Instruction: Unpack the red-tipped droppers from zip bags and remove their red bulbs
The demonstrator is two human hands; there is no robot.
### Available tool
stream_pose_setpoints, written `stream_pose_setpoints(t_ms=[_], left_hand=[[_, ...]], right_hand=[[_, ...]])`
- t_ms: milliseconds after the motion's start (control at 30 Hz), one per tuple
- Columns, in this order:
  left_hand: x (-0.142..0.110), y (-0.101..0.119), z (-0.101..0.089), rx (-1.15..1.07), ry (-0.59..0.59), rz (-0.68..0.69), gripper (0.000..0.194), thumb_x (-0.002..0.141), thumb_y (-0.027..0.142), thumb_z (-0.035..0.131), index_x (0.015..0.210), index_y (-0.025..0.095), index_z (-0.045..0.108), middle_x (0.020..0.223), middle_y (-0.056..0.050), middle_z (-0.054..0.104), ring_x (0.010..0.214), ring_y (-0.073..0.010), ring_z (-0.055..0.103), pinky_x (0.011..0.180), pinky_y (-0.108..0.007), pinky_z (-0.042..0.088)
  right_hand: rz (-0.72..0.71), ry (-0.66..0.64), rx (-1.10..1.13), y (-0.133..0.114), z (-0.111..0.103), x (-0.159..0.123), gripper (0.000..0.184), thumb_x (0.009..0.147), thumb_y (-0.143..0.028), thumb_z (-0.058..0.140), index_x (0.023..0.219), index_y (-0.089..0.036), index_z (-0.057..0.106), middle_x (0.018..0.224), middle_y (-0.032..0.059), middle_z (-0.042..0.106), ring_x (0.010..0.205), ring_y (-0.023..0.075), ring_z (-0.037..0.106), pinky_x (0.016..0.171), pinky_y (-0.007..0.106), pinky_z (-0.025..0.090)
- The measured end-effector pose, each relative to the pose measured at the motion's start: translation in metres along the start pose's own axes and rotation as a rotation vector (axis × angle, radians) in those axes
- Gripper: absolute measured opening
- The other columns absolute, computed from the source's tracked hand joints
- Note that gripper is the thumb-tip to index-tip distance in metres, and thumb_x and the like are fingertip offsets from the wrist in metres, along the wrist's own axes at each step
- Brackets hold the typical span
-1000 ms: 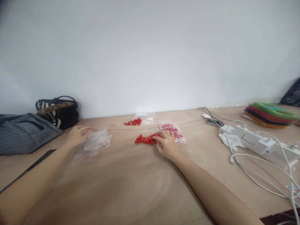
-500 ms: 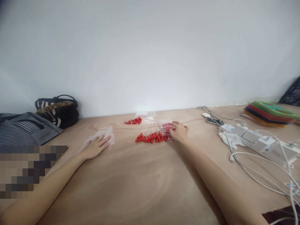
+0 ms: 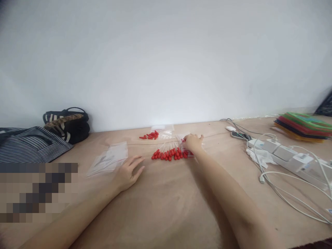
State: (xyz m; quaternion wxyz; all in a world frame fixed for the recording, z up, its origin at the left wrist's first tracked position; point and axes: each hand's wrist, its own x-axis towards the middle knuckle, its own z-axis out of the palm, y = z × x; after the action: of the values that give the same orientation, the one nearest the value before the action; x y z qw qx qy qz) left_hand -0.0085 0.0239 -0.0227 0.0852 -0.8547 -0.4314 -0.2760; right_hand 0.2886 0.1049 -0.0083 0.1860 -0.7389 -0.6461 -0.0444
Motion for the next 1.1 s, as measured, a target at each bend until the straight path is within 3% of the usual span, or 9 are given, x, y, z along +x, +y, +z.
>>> stream_pose_setpoints(t_ms=[200, 267, 400, 467, 533, 633, 767, 967, 1100], left_hand=[[0.033, 0.022, 0.031, -0.185, -0.152, -0.159, 0.047, 0.081, 0.033, 0.045, 0.124, 0.014, 0.041, 0.127, -0.011, 0.047, 0.117, -0.0222, 0.043, 0.099, -0.037, 0.035], [0.039, 0.025, 0.036, -0.228, -0.175, -0.167, 0.048, 0.08, 0.032, 0.046, 0.125, 0.015, 0.04, 0.126, -0.01, 0.048, 0.116, -0.0225, 0.044, 0.098, -0.037, 0.036], [0.04, 0.027, 0.037, -0.273, -0.18, -0.147, 0.047, 0.08, 0.031, 0.046, 0.124, 0.016, 0.041, 0.123, -0.01, 0.051, 0.113, -0.0223, 0.047, 0.096, -0.037, 0.037], [0.039, 0.027, 0.035, -0.296, -0.174, -0.127, 0.046, 0.08, 0.029, 0.047, 0.124, 0.016, 0.04, 0.123, -0.01, 0.051, 0.113, -0.0217, 0.047, 0.096, -0.037, 0.038], [0.039, 0.027, 0.032, -0.33, -0.175, -0.114, 0.048, 0.079, 0.027, 0.047, 0.125, 0.016, 0.039, 0.124, -0.01, 0.05, 0.113, -0.0214, 0.047, 0.097, -0.038, 0.037], [0.04, 0.029, 0.029, -0.394, -0.168, -0.13, 0.051, 0.077, 0.023, 0.047, 0.126, 0.015, 0.036, 0.127, -0.01, 0.047, 0.117, -0.0212, 0.044, 0.099, -0.039, 0.035], [0.036, 0.025, 0.025, -0.489, -0.082, -0.237, 0.049, 0.075, 0.018, 0.045, 0.123, 0.015, 0.039, 0.126, -0.009, 0.048, 0.118, -0.0197, 0.042, 0.1, -0.038, 0.033], [0.01, 0.005, 0.003, -0.71, 0.018, -0.443, 0.031, 0.079, 0.031, 0.039, 0.101, 0.015, 0.054, 0.104, -0.007, 0.062, 0.1, -0.0193, 0.056, 0.092, -0.037, 0.041], [-0.009, 0.001, -0.019, -0.702, -0.058, -0.395, 0.03, 0.079, 0.037, 0.041, 0.09, 0.016, 0.06, 0.09, -0.006, 0.067, 0.089, -0.0196, 0.06, 0.085, -0.035, 0.045]], right_hand=[[-0.018, 0.21, 0.001, 0.004, -0.003, -0.006, 0.025, 0.079, -0.017, 0.04, 0.08, -0.022, 0.065, 0.086, 0.0045, 0.063, 0.086, 0.0181, 0.051, 0.088, 0.04, 0.016], [-0.009, 0.371, 0.024, 0.006, -0.008, -0.009, 0.026, 0.082, -0.017, 0.036, 0.083, -0.02, 0.062, 0.085, 0.0053, 0.062, 0.084, 0.0171, 0.05, 0.086, 0.038, 0.017], [-0.078, 0.81, 0.139, 0.003, -0.023, -0.022, 0.021, 0.081, -0.021, 0.038, 0.076, -0.018, 0.057, 0.069, 0.002, 0.058, 0.068, 0.0142, 0.049, 0.081, 0.034, 0.02], [-0.098, 0.894, 0.201, -0.002, -0.032, -0.032, 0.018, 0.082, -0.022, 0.038, 0.076, -0.018, 0.055, 0.068, 0.001, 0.058, 0.065, 0.0135, 0.049, 0.08, 0.033, 0.022], [-0.085, 0.88, 0.259, -0.008, -0.039, -0.044, 0.018, 0.082, -0.025, 0.037, 0.079, -0.018, 0.053, 0.071, 0.0018, 0.059, 0.065, 0.0137, 0.051, 0.08, 0.033, 0.023], [-0.075, 0.74, 0.322, -0.02, -0.045, -0.066, 0.019, 0.084, -0.027, 0.034, 0.084, -0.018, 0.051, 0.077, 0.0047, 0.06, 0.07, 0.0154, 0.053, 0.082, 0.033, 0.024], [-0.204, 0.649, 0.381, -0.036, -0.039, -0.096, 0.016, 0.083, -0.023, 0.035, 0.083, -0.019, 0.05, 0.076, 0.0051, 0.059, 0.07, 0.0161, 0.054, 0.082, 0.035, 0.025], [-0.801, 0.75, 0.383, -0.049, -0.026, -0.13, 0.017, 0.085, -0.016, 0.038, 0.08, -0.022, 0.053, 0.074, -0.0018, 0.062, 0.066, 0.0096, 0.054, 0.084, 0.034, 0.023], [-1.221, 0.462, 0.315, -0.047, -0.019, -0.136, 0.03, 0.09, -0.015, 0.028, 0.086, -0.024, 0.056, 0.083, -0.0029, 0.065, 0.071, 0.0086, 0.053, 0.082, 0.031, 0.028]])
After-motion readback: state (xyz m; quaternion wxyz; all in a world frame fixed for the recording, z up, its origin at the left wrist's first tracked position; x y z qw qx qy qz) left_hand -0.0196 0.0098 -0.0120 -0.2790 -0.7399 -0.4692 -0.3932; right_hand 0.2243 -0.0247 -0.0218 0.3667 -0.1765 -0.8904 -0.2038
